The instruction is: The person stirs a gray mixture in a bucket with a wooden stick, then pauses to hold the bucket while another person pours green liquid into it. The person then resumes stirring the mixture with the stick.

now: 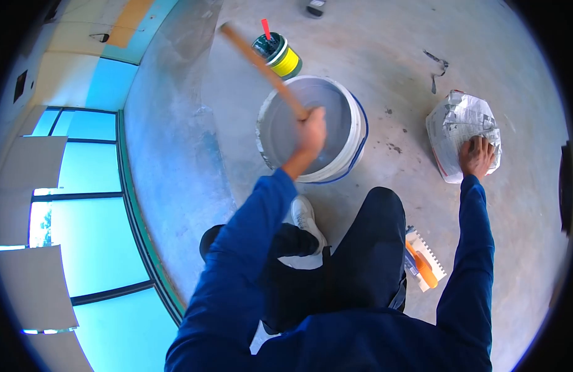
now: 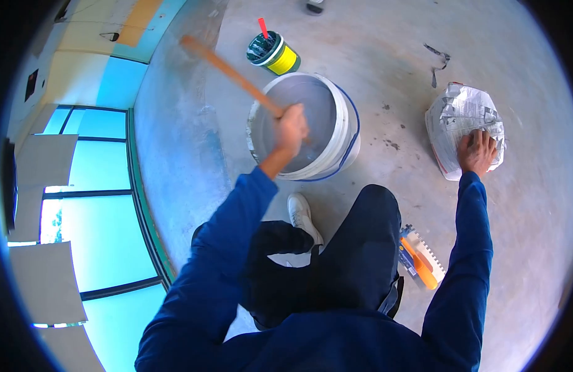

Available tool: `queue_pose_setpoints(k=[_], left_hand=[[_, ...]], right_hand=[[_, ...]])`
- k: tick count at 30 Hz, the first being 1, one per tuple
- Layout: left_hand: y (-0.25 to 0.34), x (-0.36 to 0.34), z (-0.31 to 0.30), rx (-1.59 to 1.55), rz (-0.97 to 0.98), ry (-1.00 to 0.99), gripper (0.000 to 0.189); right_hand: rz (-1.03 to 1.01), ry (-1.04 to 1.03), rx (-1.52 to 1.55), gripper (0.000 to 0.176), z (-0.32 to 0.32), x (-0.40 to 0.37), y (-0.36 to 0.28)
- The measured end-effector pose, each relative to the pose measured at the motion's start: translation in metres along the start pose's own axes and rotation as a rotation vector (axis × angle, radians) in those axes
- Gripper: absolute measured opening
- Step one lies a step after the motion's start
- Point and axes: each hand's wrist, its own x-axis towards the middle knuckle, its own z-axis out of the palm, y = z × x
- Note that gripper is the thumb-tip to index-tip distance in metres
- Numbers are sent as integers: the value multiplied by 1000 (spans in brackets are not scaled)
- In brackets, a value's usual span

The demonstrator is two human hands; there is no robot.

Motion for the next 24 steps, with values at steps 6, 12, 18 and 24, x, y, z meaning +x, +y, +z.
queue_pose_setpoints(k=[6,12,18,24], left_hand=[[53,54,-131,-27,241,357,32],[29,161,-89,-142,523,729,32],[-16,165,36,-343,321,505,27],[-9,36,12,-405,-43,196,30]], right_hand=[[3,3,23,15,0,-1,2],[0,4,30,14,-2,2,-2],[-12,18,49,13,1,1,0],[-5,7,33,13,-1,1,0]])
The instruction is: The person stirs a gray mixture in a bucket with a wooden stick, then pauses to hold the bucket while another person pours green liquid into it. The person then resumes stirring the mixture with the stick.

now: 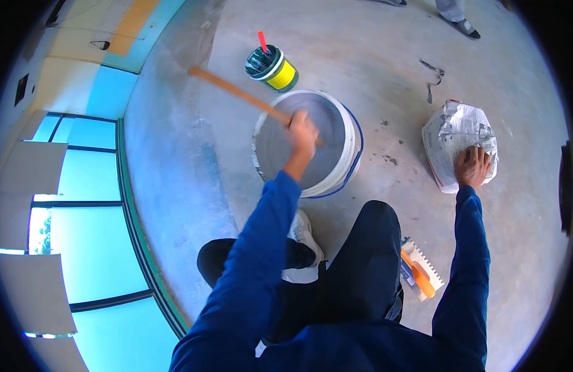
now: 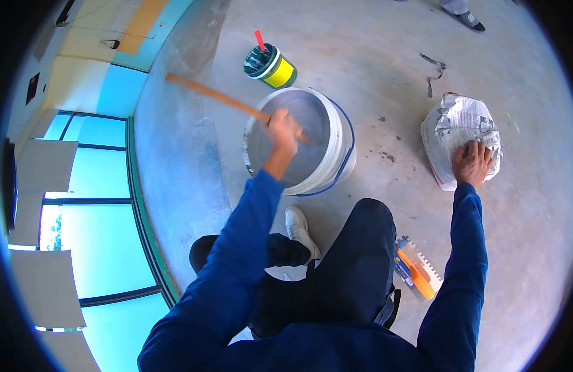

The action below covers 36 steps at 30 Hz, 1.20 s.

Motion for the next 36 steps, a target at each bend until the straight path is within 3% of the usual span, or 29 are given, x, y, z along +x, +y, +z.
queue_pose_setpoints(k=[2,4,6,10,12,14,15,16,18,20,21,22,24,27,30,33,35,36], left_hand=[[17,-8,-64,272,32,-130,22],[56,-15,-93,415,227,-108,26],[89,8,-106,415,289,32,30],[110,92,-79,358,440,98,31],[69,126,-59,464,707,196,30],[35,142,0,462,941,334,26],[27,121,33,257,796,342,23],[1,143,33,85,787,262,23],[-25,118,39,34,480,120,24],[-45,80,27,-124,219,40,20],[-49,54,8,-255,81,-133,18],[-50,40,-22,-528,-194,-248,19],[-14,-5,-50,31,6,-231,25],[55,-23,-76,329,156,-170,31],[91,8,-77,558,345,-46,34],[73,86,-71,601,830,-67,32],[39,131,-54,408,748,-147,17],[34,124,-27,293,857,-159,9]], right_hand=[[-1,4,4,14,-1,0,-1],[-5,-2,3,15,-1,0,0],[-6,11,10,15,0,-1,0],[6,-21,1,16,-3,1,-1],[-55,85,-16,18,4,-3,4],[-32,79,7,21,14,-6,11],[-40,89,23,22,16,-6,13],[-44,122,17,21,10,-4,8],[32,-21,111,17,-7,0,-2],[-5,48,87,17,-8,-1,-3],[0,49,93,17,-9,0,-4],[5,49,98,18,-11,1,-5],[1,42,102,18,-14,0,-5],[12,5,107,21,-18,-1,-7],[22,36,80,21,-14,-1,-7],[-20,117,34,21,-5,0,-1],[-33,101,15,20,-1,-5,-6],[-34,66,0,20,-5,-2,-8]])
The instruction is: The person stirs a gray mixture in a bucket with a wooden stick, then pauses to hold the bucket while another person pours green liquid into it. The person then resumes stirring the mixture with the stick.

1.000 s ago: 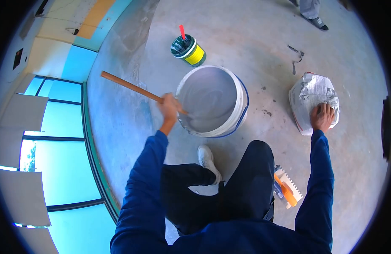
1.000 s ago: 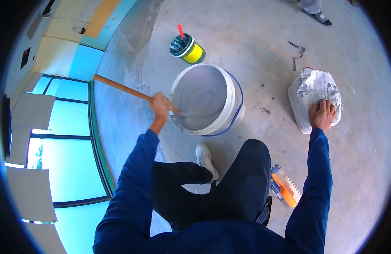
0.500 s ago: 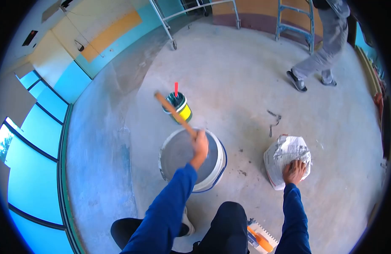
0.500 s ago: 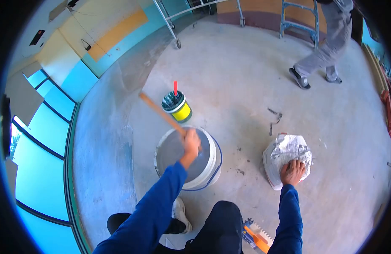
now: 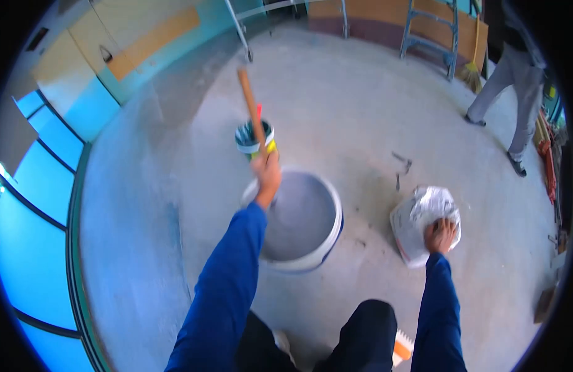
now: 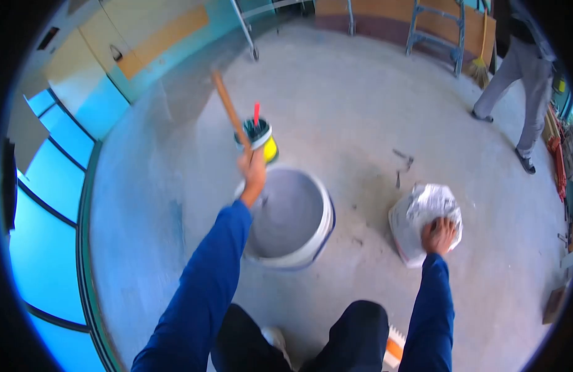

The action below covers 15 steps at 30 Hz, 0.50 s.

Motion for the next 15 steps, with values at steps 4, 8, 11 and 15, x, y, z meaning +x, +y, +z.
queue_pose_setpoints(k=[4,8,11,15], left_hand=[[18,-27,49,-289,-354,10,34],[56,-81,34,-378,-695,-424,28],[73,-85,-22,-403,-865,-555,29],[69,-29,-88,-92,-638,-505,26]], right_hand=[[-5,-140,-71,19,7,7,1],[-121,-56,282,17,27,32,-44],[-68,-500,915,35,-46,52,-217],[-351,-947,1262,63,-111,46,-386]])
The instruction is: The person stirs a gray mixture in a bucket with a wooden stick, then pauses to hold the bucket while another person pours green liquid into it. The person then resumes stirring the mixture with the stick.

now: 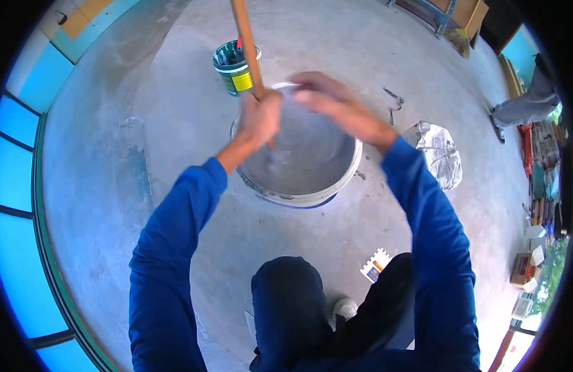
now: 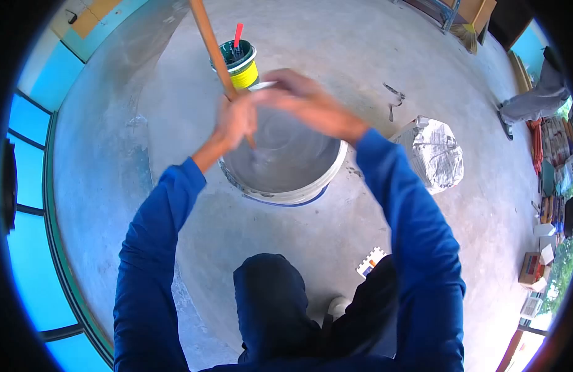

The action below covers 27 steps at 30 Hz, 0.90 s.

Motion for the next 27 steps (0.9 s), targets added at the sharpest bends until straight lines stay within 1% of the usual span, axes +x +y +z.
queue_pose_setpoints(k=[1,2,3,4,6,7,8,9,11,14,15,17,18,21,24,27], left_hand=[[-2,19,-14,78,183,31,27],[11,28,-9,63,382,84,25],[18,33,-10,234,545,129,21],[22,40,-11,403,704,204,20],[5,56,10,324,847,300,16],[-2,68,19,210,873,316,15],[-9,73,30,127,862,337,15],[-18,72,44,55,805,353,15],[-30,66,74,-48,661,342,15],[-37,42,100,-82,416,251,17],[-34,33,101,-60,338,216,19],[-15,13,82,50,128,165,21],[0,3,69,12,-63,108,23],[-18,22,47,448,504,329,26],[-36,26,49,697,663,492,26],[-48,34,64,534,938,537,27]], right_hand=[[-26,-79,-23,64,21,18,-9],[-118,50,-150,70,39,36,-11],[-213,168,-276,76,51,50,-8],[-214,208,-255,75,52,63,-10],[-235,282,-222,73,53,84,-17],[-167,260,-316,68,51,85,-21],[-95,234,-412,63,43,84,-22],[-26,209,-506,59,36,86,-24],[151,428,-734,47,34,82,-15],[245,432,-799,44,21,56,-13],[250,395,-746,41,17,55,-6],[255,322,-644,36,13,66,14],[214,196,-480,33,14,70,23],[-47,291,-162,30,39,79,41],[-169,300,-53,30,41,71,43],[-302,258,-348,27,26,59,37]])
